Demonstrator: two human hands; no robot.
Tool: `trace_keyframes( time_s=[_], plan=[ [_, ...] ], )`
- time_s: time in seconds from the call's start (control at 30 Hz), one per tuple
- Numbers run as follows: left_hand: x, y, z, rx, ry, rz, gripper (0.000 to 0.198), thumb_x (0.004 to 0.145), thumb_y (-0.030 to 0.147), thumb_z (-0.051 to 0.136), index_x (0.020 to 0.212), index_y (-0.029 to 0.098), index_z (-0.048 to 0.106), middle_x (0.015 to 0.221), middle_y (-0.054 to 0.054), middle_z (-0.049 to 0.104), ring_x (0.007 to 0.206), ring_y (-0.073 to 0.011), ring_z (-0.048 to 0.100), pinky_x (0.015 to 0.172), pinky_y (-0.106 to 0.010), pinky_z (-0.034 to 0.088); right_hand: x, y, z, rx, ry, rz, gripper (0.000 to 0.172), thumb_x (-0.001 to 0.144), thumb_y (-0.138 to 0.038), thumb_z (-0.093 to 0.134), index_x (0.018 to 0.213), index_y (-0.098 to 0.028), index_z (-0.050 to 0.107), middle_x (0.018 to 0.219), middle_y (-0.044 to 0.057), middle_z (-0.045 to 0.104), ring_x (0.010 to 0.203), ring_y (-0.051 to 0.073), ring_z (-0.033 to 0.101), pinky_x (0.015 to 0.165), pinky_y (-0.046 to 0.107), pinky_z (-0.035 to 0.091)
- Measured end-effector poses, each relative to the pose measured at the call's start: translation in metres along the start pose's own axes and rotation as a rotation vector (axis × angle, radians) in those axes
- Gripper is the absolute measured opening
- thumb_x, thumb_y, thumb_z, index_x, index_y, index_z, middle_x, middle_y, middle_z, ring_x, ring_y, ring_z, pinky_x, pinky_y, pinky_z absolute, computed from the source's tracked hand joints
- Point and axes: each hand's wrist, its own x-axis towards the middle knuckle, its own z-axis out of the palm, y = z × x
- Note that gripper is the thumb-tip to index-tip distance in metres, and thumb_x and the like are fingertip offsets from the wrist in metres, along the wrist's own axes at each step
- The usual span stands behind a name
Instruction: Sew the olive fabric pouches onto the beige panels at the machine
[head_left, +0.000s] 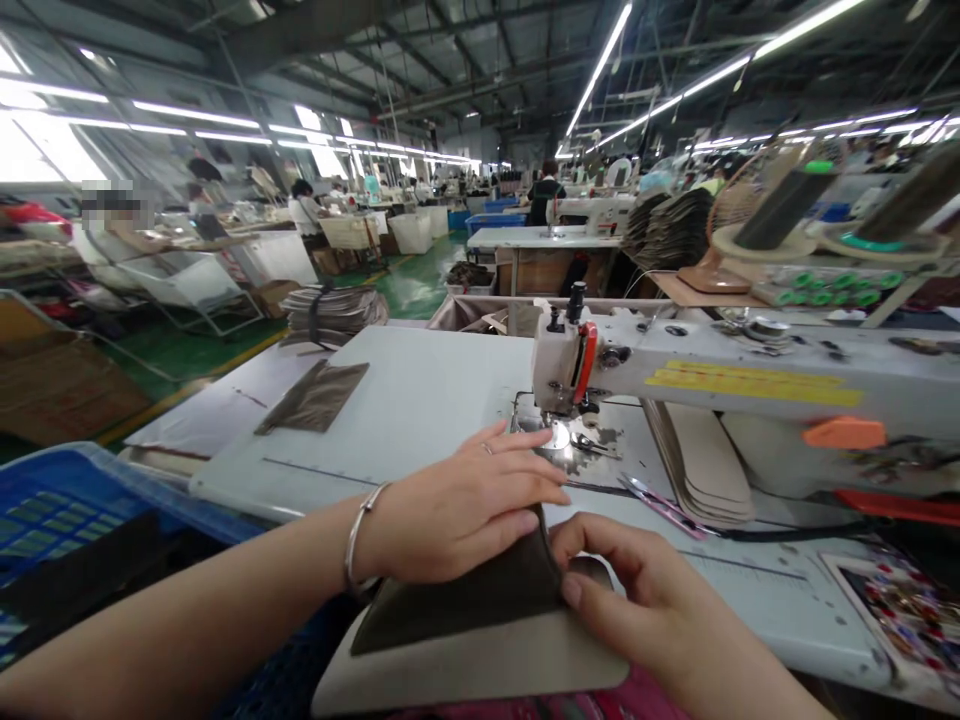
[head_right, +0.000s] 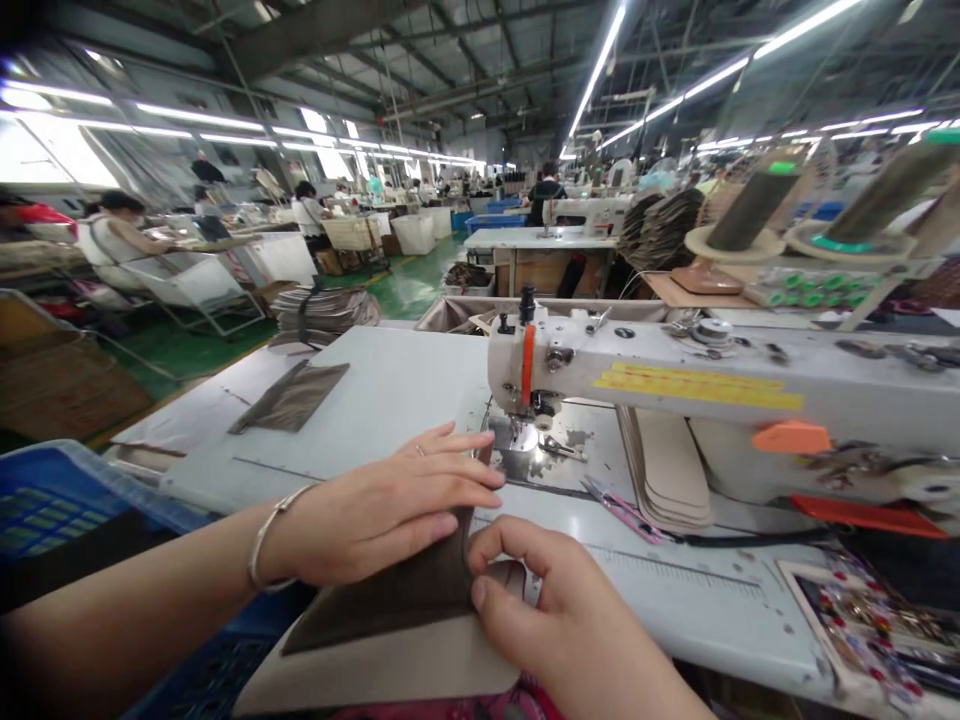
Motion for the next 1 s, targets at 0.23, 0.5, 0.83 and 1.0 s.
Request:
trace_keyframes(
  time_s=[0.23, 0.5, 0.83, 1.0],
  plan=[
    [0.009, -0.001, -0.002, -0.168, -0.053, 0.036, 0.019, 0.097, 0.020, 0.039, 0.090, 0.016, 0.056, 0.099, -0.007, 0.060, 0.099, -0.0177, 0.052, 0.096, -0.032, 0.041, -0.016, 0.003, 0.001, -0.024, 0.033, -0.036, 0.014, 0.086, -0.031, 0.050, 0.083, -0.020, 0.058, 0.081, 0.000, 0.057, 0.079, 0.017, 0.051, 0.070, 0.027, 0.040],
    [0.007, 0.008, 0.004, -0.153, -0.145, -0.015, 0.022, 0.099, 0.022, 0.035, 0.082, 0.017, 0.049, 0.084, -0.003, 0.053, 0.083, -0.0159, 0.047, 0.082, -0.027, 0.040, -0.011, -0.007, 0.003, -0.296, 0.160, -0.099, 0.009, 0.077, -0.019, 0.054, 0.079, -0.023, 0.062, 0.079, -0.004, 0.064, 0.076, 0.015, 0.058, 0.071, 0.026, 0.043],
    [0.002, 0.006, 0.021, -0.354, -0.112, -0.080, 0.023, 0.099, 0.024, 0.035, 0.080, 0.017, 0.047, 0.083, -0.001, 0.050, 0.082, -0.0136, 0.046, 0.080, -0.024, 0.040, -0.009, -0.009, 0.006, -0.459, 0.190, -0.089, 0.009, 0.076, -0.021, 0.055, 0.072, -0.025, 0.063, 0.069, -0.005, 0.064, 0.064, 0.013, 0.057, 0.058, 0.024, 0.042],
    [0.002, 0.008, 0.023, -0.417, -0.099, -0.116, 0.023, 0.099, 0.024, 0.035, 0.081, 0.016, 0.048, 0.082, -0.001, 0.050, 0.079, -0.0127, 0.047, 0.077, -0.023, 0.039, -0.010, -0.005, 0.008, -0.684, 0.277, -0.178, 0.014, 0.076, -0.018, 0.053, 0.070, -0.025, 0.063, 0.066, -0.005, 0.061, 0.061, 0.013, 0.056, 0.057, 0.026, 0.039]
  ],
)
